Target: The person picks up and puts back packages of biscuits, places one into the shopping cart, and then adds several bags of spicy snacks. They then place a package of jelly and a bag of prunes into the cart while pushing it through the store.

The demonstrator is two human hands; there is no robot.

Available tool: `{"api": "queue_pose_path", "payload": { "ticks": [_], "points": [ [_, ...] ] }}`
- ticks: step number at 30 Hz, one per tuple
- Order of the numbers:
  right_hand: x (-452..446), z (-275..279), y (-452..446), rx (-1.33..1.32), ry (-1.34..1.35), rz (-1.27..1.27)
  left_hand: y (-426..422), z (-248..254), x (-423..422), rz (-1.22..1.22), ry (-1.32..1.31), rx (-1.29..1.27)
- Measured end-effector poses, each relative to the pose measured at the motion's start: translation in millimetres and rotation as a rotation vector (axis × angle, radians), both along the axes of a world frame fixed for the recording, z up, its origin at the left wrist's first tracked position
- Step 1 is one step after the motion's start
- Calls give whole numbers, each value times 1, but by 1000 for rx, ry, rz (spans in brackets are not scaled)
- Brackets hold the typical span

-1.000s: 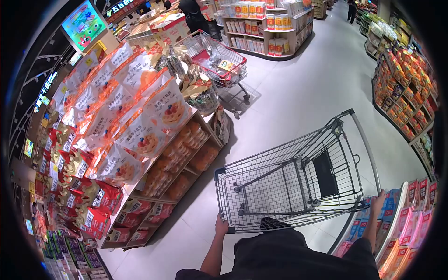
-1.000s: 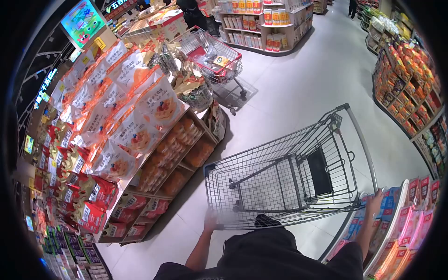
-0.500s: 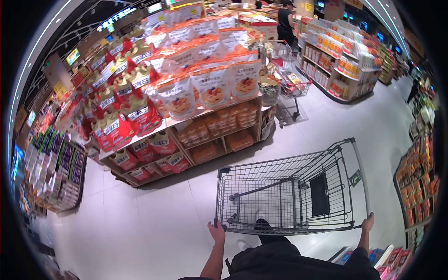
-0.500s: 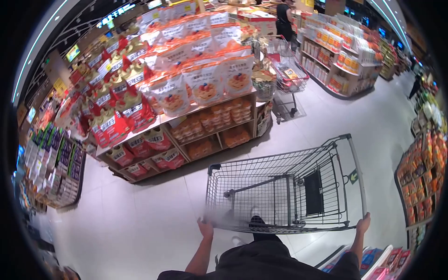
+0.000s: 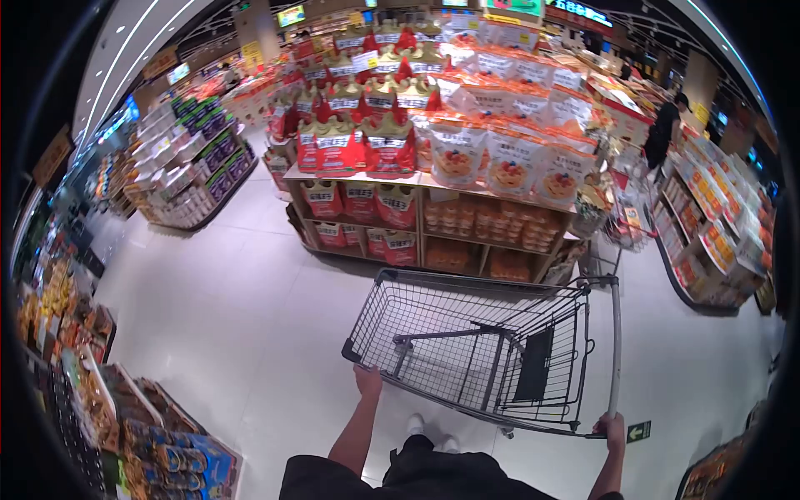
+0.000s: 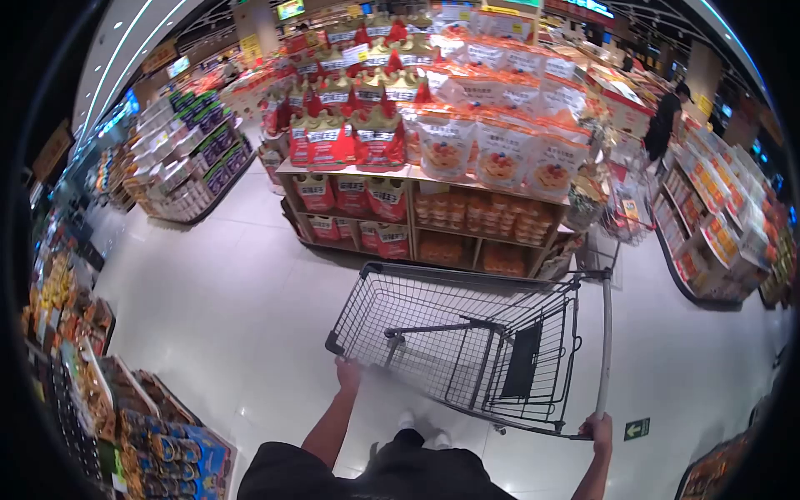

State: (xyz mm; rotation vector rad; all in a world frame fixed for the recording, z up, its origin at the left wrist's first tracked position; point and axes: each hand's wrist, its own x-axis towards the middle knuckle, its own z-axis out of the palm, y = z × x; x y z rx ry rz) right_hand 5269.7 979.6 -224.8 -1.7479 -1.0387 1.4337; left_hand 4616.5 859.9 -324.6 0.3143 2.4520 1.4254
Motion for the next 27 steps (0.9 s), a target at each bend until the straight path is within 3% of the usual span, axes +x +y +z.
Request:
{"api": "queue_pose_path", "payload": {
  "ticks": [2, 4, 7, 9, 13, 15, 16, 17, 19, 21, 23, 24, 26, 27],
  "points": [
    [-36, 11, 6, 26, 2, 56, -13, 14, 47, -266, 169, -120],
    [-71, 21, 12, 30, 44, 112, -17, -11, 102, -425, 154, 13],
    [-121, 24, 7, 75, 208, 189, -25, 63, 195, -634, 158, 116],
    [-146, 16, 1, 91, 299, 340, -31, 78, 224, -639, 115, 165],
    [-203, 20, -12, -20, 86, 797, -36, 109, 230, -759, 237, 136],
    [-232, 56, -12, -188, -124, 1231, -40, 137, 216, -792, 183, 38],
    [-246, 59, -7, -143, -195, 1481, -42, 143, 208, -803, 141, -6],
    [-260, 68, 4, -130, -202, 1489, -42, 144, 201, -793, 148, 4],
    [-302, 100, 26, 281, -186, 1784, -50, 141, 186, -830, 426, -46],
    [-344, 119, 49, 998, -166, 1405, -60, 143, 169, -838, 427, -117],
    [-392, 135, 68, 1522, -460, 1237, -77, 167, 155, -938, 358, -511],
    [-410, 127, 76, 1543, -462, 1242, -85, 178, 143, -854, 279, -560],
    [-451, 97, 91, 1431, -741, 1600, -100, 168, 103, -815, 256, -562],
    [-479, 80, 95, 1251, -918, 1730, -110, 163, 86, -791, 218, -581]
  ]
}}
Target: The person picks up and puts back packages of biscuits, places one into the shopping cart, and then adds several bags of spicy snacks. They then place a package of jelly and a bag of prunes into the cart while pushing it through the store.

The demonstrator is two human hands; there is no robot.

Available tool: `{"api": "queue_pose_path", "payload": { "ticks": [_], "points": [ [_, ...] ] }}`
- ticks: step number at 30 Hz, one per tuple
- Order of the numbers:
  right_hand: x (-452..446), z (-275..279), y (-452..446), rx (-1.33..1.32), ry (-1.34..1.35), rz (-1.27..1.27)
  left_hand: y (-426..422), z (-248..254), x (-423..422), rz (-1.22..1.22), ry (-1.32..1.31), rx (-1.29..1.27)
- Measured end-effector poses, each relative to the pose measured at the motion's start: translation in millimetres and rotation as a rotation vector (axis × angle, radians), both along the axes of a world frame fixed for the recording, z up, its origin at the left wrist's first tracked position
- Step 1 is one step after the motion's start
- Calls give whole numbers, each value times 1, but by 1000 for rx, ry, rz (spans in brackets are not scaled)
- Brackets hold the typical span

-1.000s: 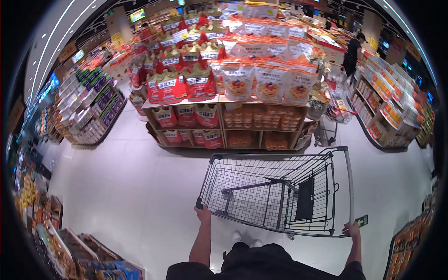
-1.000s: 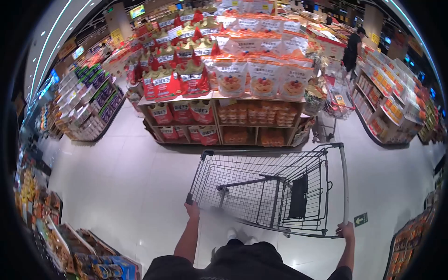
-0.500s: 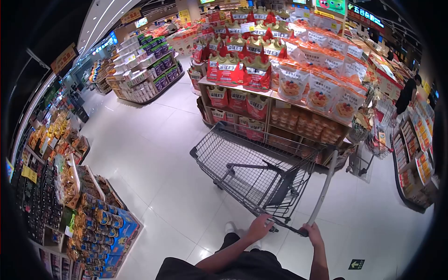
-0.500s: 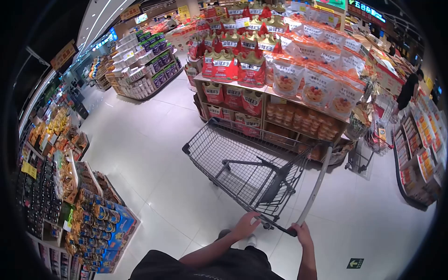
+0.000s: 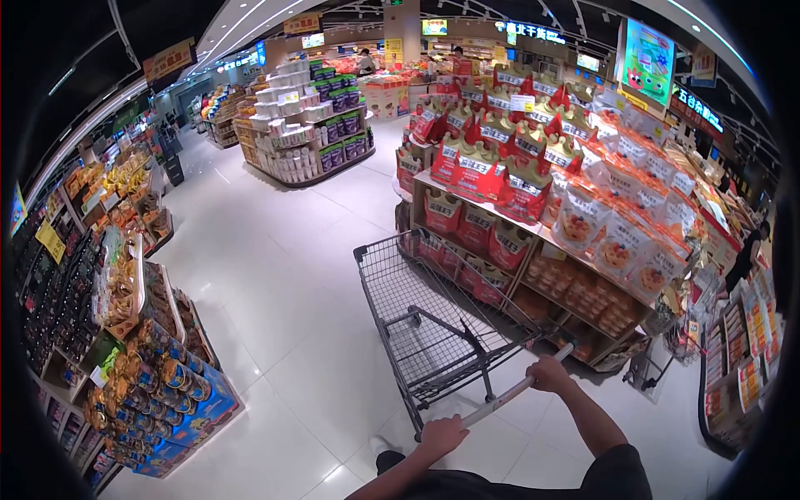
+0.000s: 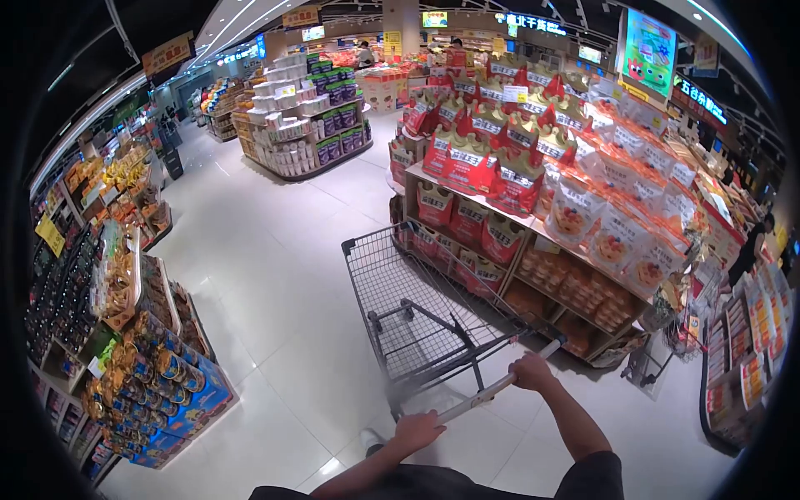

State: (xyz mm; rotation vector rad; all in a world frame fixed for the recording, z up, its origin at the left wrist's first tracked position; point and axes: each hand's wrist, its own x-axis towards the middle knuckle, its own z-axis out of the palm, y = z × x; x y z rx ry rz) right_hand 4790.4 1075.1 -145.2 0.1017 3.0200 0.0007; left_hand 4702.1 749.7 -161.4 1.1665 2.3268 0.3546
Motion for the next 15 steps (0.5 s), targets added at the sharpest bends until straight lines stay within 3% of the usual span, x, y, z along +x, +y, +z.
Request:
{"api": "queue_pose_path", "payload": {
  "ticks": [2, 5, 8, 9, 10, 13, 15],
  "points": [
    [-45, 6, -21, 98, -294, -95, -13, -1, -33, 20, 3, 21],
    [-106, 16, -44, -32, -535, 95, -27, 10, -77, 79, 9, 0],
    [-151, 41, -56, -106, -671, 105, -48, 6, -127, 130, -9, -43],
    [-167, 69, -67, 11, -778, 85, -57, 8, -145, 137, -4, -47],
    [-171, 40, -41, 36, -767, 94, -67, 11, -159, 145, 15, -44],
    [-195, 34, -47, 29, -703, 26, -91, 19, -197, 144, 20, -67],
    [-231, 40, -58, -31, -938, -85, -100, 30, -224, 133, 65, -68]
  ]
}}
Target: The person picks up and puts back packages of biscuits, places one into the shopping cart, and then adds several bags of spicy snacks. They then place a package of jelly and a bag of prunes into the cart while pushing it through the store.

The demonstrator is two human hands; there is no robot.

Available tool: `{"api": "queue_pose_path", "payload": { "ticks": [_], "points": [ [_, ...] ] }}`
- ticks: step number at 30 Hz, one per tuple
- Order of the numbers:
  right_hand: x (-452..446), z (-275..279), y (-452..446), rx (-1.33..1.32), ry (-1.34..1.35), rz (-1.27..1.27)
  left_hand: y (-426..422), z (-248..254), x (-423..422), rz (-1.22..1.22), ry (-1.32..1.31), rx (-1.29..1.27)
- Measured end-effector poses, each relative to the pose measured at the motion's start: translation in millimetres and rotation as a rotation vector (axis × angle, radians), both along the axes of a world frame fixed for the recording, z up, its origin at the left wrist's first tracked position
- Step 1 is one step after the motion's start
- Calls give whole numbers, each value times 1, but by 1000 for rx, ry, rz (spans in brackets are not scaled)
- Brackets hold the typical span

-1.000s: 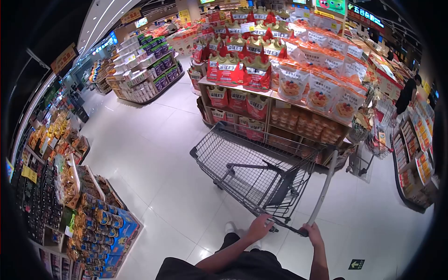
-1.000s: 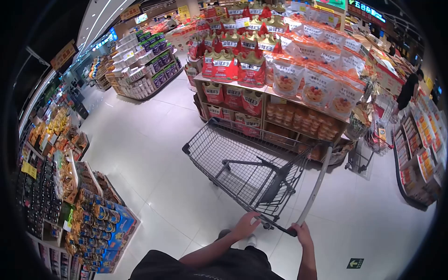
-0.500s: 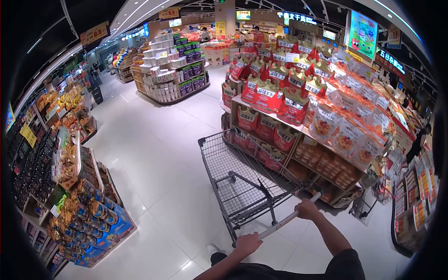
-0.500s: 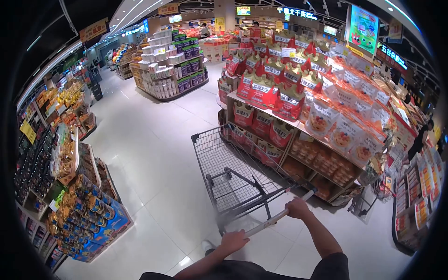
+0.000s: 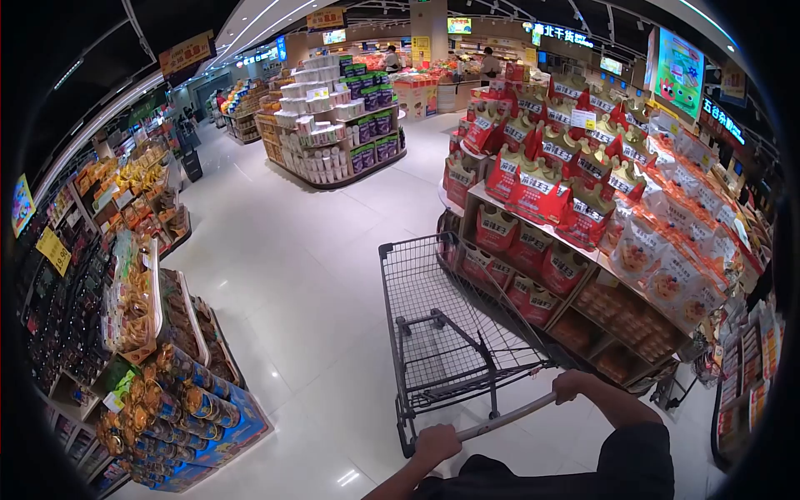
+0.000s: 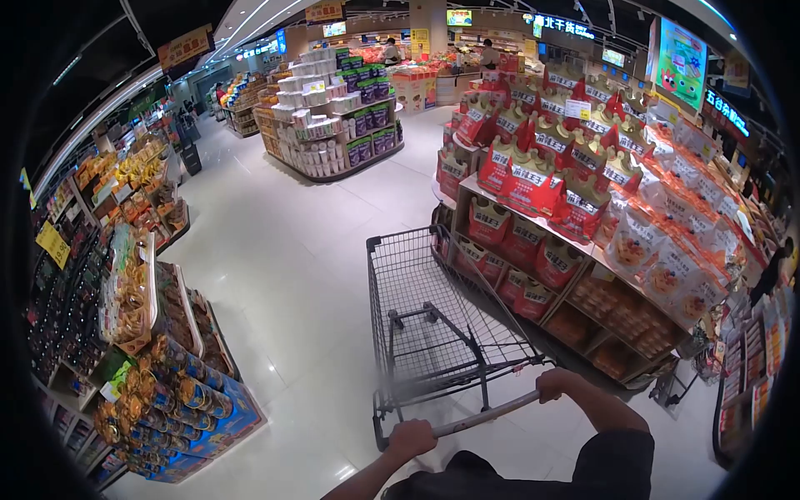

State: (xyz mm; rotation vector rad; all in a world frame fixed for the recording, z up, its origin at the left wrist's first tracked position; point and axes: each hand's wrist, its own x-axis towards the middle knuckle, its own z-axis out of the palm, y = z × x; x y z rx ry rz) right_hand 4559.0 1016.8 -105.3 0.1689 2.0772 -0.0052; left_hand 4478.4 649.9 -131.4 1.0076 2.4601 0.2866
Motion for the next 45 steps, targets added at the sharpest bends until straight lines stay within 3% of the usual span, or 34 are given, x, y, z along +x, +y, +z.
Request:
{"api": "queue_pose_path", "payload": {
  "ticks": [3, 7, 13, 21, 23, 27, 33, 39, 41, 43, 45],
  "points": [
    [-35, -6, -4, -50, 224, 162, -8, 6, -44, -10, 11, -57],
    [-100, 3, -9, 10, 264, 128, -6, 29, -111, 11, 13, -117],
    [-213, 24, -10, 11, 361, 113, 5, 17, -244, 64, -96, -259],
    [-426, 29, 43, 35, 618, 132, 56, 34, -457, 125, 256, -238],
    [-479, 28, 48, 44, 699, 22, 66, 33, -510, 123, 374, -215],
    [-541, 23, 46, -9, 801, 16, 58, 31, -592, 68, 478, -279],
    [-623, 33, 39, -22, 774, -53, 60, 47, -692, 55, 358, -340],
    [-719, 38, 52, -13, 743, -5, 84, 71, -809, -3, 72, -320],
    [-757, 40, 59, -25, 711, 15, 92, 70, -855, 55, -326, -304],
    [-796, 54, 71, -234, 219, -108, 107, 75, -893, 49, -456, -304],
    [-823, 52, 80, -324, 96, -296, 117, 74, -925, -101, -382, -503]
  ]
}}
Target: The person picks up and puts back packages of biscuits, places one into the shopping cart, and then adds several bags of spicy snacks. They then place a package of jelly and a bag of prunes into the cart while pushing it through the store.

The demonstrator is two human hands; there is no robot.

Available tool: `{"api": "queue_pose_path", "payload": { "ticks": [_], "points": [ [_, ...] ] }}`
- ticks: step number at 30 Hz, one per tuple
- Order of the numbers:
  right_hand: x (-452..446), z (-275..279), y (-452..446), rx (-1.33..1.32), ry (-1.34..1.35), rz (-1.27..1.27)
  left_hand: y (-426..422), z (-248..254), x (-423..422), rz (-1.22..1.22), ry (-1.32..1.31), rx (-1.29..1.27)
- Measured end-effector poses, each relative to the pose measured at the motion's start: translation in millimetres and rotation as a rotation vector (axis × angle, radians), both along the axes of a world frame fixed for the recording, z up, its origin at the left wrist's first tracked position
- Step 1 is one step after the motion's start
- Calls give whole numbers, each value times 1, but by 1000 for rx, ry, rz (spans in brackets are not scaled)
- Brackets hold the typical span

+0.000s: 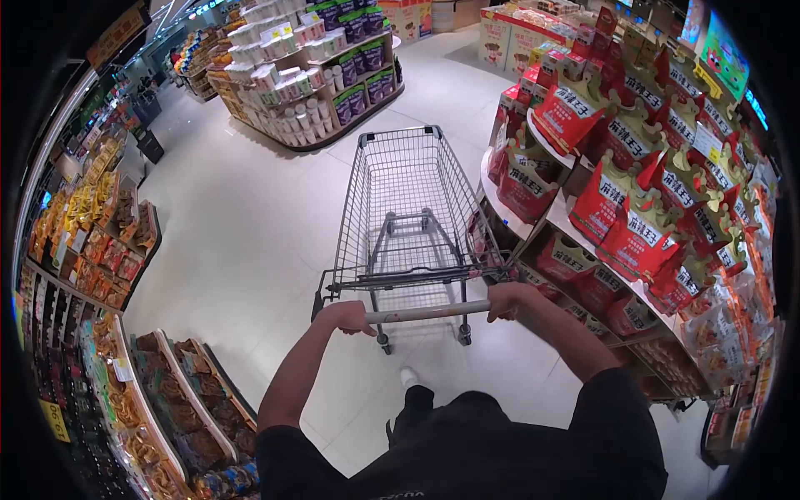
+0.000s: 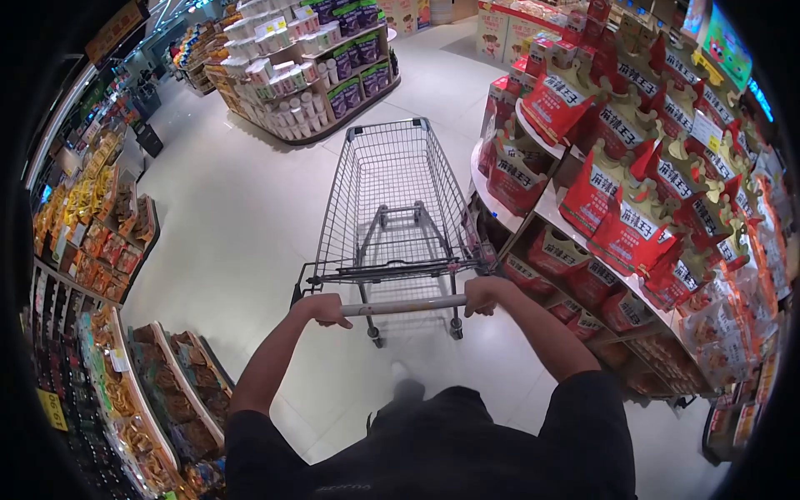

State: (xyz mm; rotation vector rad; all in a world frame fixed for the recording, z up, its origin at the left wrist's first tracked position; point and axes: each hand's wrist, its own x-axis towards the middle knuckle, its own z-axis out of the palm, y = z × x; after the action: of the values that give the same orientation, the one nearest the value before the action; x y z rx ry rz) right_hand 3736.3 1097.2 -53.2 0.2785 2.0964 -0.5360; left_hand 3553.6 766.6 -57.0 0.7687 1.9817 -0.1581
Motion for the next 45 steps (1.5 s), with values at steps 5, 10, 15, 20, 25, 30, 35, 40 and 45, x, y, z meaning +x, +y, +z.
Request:
{"api": "queue_pose_path", "payload": {
  "ticks": [5, 10, 15, 20, 25, 30, 35, 40, 45],
  "points": [
    [-49, 6, 5, 328, 333, 11, 27, 18, -65, -85, 225, 79],
    [-134, 28, 22, 294, 271, -63, 58, 16, -169, -93, 346, 127],
    [-228, 14, 51, 240, 387, -87, 101, 31, -282, -145, 384, 26],
    [-313, 31, 78, 180, 447, -145, 131, 34, -376, -150, 450, 18],
    [-392, 36, 113, 192, 393, -147, 164, 38, -450, -134, 485, 60],
    [-470, 29, 154, 227, 404, -147, 205, 39, -529, -136, 477, 97],
    [-574, 29, 204, 321, 462, -182, 260, 35, -648, -234, 514, 183],
    [-676, 40, 261, 462, 489, -263, 351, 51, -752, -224, 593, 246],
    [-732, 37, 307, 564, 504, -304, 402, 52, -820, -296, 560, 271]
  ]
}}
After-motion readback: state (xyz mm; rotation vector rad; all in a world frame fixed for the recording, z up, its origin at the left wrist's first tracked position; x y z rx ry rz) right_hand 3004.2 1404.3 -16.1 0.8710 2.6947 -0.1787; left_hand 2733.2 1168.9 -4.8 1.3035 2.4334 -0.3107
